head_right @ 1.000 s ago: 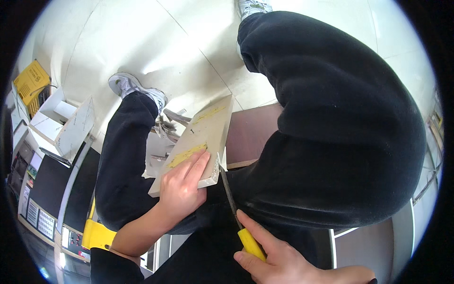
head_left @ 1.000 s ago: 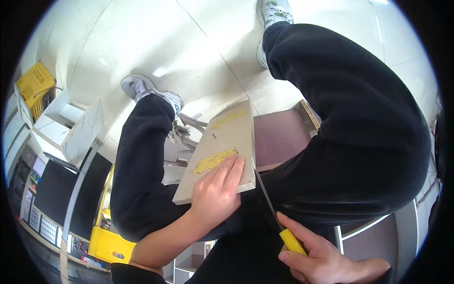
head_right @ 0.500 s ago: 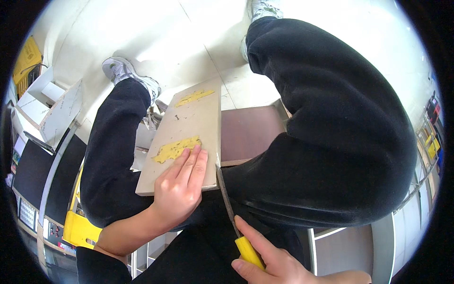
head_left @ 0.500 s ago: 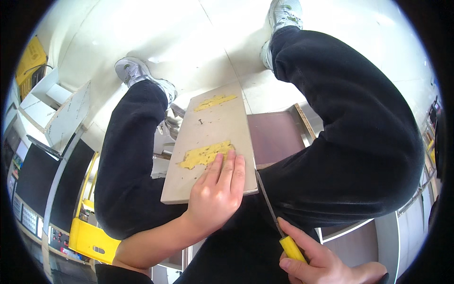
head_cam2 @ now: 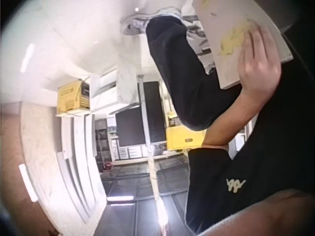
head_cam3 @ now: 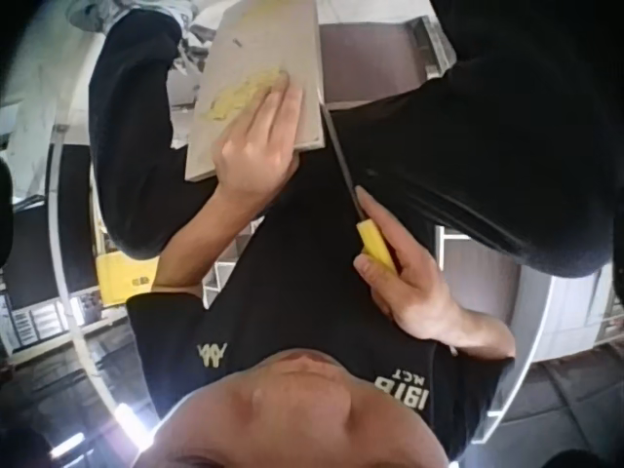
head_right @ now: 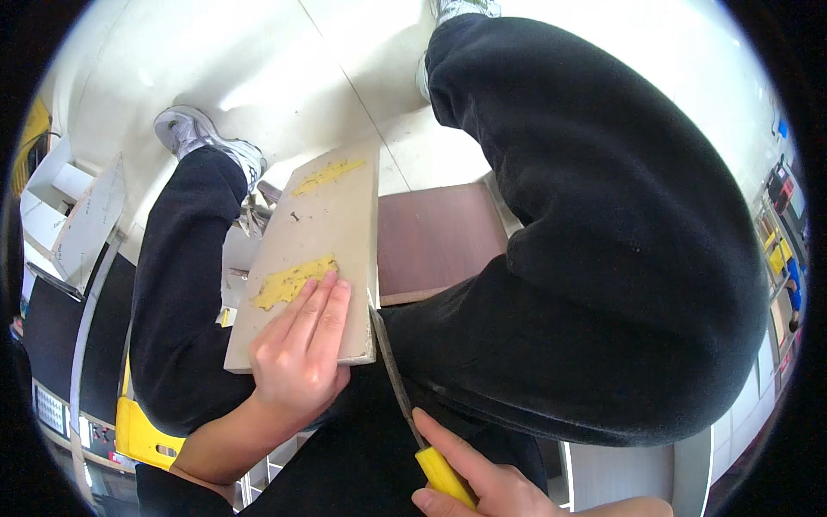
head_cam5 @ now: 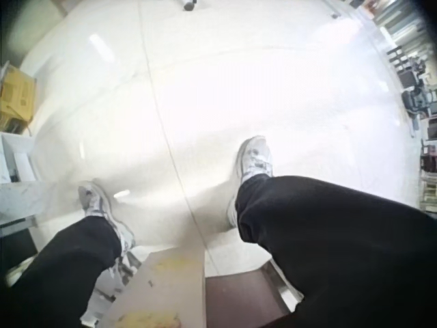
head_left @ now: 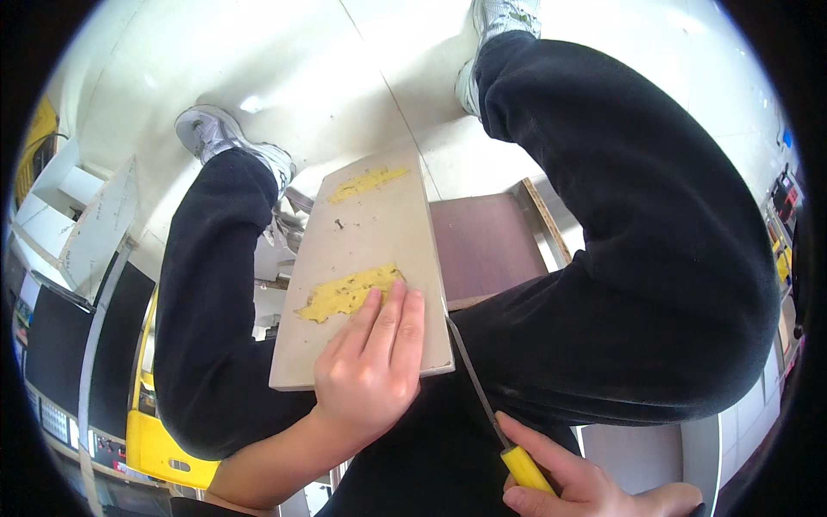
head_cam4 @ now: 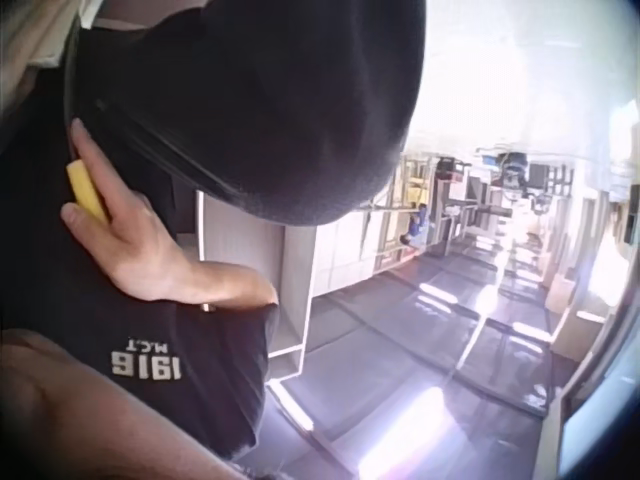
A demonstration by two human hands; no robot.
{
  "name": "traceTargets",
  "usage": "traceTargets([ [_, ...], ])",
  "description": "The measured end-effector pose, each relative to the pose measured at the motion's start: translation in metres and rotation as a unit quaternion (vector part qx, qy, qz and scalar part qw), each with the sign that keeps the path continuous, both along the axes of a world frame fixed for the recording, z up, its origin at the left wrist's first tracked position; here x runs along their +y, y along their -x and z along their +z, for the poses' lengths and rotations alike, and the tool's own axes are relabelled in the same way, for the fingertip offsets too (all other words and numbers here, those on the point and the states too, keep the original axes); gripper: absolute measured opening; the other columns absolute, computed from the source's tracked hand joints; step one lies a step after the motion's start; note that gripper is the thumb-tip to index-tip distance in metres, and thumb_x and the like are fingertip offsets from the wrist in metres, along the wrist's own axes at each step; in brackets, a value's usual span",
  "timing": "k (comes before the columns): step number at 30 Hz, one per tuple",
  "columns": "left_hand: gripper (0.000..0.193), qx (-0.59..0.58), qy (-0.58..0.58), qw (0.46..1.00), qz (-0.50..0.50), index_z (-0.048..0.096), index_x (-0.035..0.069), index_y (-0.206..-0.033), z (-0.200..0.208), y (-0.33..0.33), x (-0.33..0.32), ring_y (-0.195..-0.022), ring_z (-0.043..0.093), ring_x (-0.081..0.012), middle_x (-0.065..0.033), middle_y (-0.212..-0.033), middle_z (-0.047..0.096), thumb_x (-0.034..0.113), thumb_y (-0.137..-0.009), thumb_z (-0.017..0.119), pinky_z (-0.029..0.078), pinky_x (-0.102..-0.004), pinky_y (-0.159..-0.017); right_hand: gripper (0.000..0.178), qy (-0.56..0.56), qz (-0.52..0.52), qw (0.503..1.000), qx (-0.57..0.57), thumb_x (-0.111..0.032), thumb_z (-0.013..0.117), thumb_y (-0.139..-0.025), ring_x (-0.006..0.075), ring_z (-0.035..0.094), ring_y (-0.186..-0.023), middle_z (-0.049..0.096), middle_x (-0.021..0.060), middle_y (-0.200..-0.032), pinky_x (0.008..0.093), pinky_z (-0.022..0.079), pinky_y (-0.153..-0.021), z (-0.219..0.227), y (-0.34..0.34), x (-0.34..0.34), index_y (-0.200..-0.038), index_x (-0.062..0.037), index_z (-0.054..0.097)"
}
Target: The person sits on the floor and uses pliers and a utility knife to trim and scrape a rectangular wooden board with yellow markings. They repeatedly cut small strips from the board's edge and scrape the surface, then place the board into a cabinet shelf.
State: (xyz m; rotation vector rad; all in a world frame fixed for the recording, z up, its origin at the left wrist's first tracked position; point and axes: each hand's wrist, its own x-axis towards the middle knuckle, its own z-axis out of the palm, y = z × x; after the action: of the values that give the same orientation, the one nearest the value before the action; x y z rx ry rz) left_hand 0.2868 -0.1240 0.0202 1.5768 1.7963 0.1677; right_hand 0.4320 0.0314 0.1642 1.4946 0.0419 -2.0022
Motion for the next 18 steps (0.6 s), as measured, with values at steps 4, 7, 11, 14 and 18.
traceTargets([
  [4,0.036,-0.024,0.044,0.998,0.04,0.067,-0.004,-0.108,0.004,0.005,0.009,-0.092,0.07,-0.0333,-0.0194,-0.104,0.069,-0.001,-0.073,0.059,0.057,-0.035,-0.074,0.068,0.04,0.027,0.995,0.087,-0.022,0.055,-0.097,0.0135,0.05,-0.086,0.042,0.0099,-0.114,0.0266,0.041,-0.076,-0.012,-0.024,-0.013,-0.153,-0.0151,0.017],
  [7,0.035,-0.026,0.031,0.999,0.031,0.067,-0.004,-0.108,0.002,0.003,0.009,-0.093,0.07,-0.0339,-0.02,-0.104,0.069,-0.002,-0.074,0.06,0.058,-0.0355,-0.075,0.072,0.145,0.065,0.984,0.076,-0.036,0.054,-0.097,0.0227,0.048,-0.122,0.028,0.0176,-0.15,0.034,0.042,-0.101,-0.02,-0.032,-0.009,-0.154,-0.0174,0.015],
  [11,0.032,-0.018,0.013,0.999,0.025,0.068,-0.004,-0.107,0.002,-0.001,0.006,-0.092,0.07,-0.0335,-0.0199,-0.103,0.069,0.0,-0.076,0.061,0.058,-0.0352,-0.073,0.071,0.089,0.103,0.989,0.053,-0.037,0.052,-0.097,0.0256,0.044,-0.13,0.028,0.017,-0.152,0.0369,0.037,-0.109,-0.009,-0.033,-0.008,-0.154,-0.0183,0.014],
  [14,0.029,-0.008,0.006,1.0,0.004,0.068,-0.004,-0.106,0.001,-0.003,0.004,-0.09,0.07,-0.033,-0.0191,-0.102,0.07,0.001,-0.078,0.061,0.058,-0.0345,-0.071,0.07,0.12,0.1,0.987,0.048,-0.036,0.051,-0.098,0.0256,0.046,-0.129,0.028,0.0165,-0.152,0.0366,0.038,-0.109,-0.013,-0.028,0.003,-0.154,-0.016,0.014],
  [18,0.028,-0.008,0.001,1.0,-0.009,0.068,-0.003,-0.105,0.001,-0.005,0.005,-0.088,0.07,-0.0324,-0.0184,-0.1,0.07,0.001,-0.079,0.061,0.058,-0.0343,-0.072,0.071,0.116,0.092,0.987,0.066,-0.035,0.053,-0.097,0.0254,0.047,-0.129,0.027,0.0177,-0.153,0.0345,0.039,-0.108,-0.016,-0.033,0.001,-0.154,-0.0155,0.014],
])
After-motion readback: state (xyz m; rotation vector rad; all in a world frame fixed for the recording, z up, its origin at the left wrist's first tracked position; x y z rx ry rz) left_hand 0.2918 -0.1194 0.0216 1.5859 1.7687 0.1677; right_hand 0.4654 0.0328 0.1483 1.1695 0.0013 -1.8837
